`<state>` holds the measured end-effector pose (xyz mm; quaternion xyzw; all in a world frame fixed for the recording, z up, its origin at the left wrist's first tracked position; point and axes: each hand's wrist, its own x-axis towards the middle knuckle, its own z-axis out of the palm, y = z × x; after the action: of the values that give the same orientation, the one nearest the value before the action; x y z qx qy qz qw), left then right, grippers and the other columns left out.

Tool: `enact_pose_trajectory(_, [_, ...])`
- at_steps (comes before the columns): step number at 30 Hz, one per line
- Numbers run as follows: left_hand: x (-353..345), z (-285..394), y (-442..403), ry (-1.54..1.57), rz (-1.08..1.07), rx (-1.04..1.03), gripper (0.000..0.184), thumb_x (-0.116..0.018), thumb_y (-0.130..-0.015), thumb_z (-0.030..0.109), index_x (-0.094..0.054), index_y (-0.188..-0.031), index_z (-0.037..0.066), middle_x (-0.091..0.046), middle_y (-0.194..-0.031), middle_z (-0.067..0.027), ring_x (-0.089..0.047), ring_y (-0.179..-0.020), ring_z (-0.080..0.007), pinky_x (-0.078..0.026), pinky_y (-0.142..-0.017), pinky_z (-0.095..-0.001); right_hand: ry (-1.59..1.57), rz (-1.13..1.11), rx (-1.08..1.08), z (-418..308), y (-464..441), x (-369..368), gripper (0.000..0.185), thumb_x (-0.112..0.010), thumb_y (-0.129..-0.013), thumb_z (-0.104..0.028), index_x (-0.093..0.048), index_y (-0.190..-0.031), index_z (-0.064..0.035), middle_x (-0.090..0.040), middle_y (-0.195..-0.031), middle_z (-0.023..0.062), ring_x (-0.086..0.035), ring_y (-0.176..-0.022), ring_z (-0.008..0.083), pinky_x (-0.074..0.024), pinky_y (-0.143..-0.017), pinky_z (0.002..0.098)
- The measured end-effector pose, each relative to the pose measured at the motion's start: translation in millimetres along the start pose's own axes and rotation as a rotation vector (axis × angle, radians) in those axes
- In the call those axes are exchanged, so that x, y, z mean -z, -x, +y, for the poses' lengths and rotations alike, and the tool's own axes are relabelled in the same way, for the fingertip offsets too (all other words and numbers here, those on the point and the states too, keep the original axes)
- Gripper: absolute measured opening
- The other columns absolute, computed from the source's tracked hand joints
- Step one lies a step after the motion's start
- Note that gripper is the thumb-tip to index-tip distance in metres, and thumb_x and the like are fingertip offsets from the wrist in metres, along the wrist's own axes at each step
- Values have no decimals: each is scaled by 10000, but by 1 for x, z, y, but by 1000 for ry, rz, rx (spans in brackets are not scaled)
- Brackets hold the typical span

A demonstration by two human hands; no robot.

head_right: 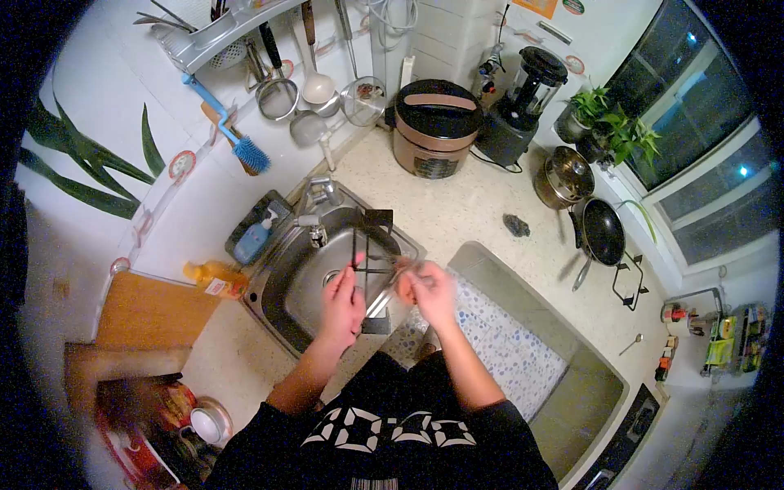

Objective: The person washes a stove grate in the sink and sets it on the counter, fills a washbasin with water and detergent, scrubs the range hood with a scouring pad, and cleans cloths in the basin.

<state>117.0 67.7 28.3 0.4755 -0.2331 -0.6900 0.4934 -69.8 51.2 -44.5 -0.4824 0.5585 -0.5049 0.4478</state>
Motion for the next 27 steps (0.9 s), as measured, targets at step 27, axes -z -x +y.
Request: enact_pose_trajectory(27, [-67, -22, -12, 115, -578, 96, 431, -388, -1091, 240, -438, -1466, 33, -332, -462, 56, -257, -327, -53, -237, -336, -238, -357, 132, -453, 69, 117, 126, 209, -711, -910, -144, -667, -1062, -8, -638, -769, 7, -585, -676, 100, -483, -640, 259])
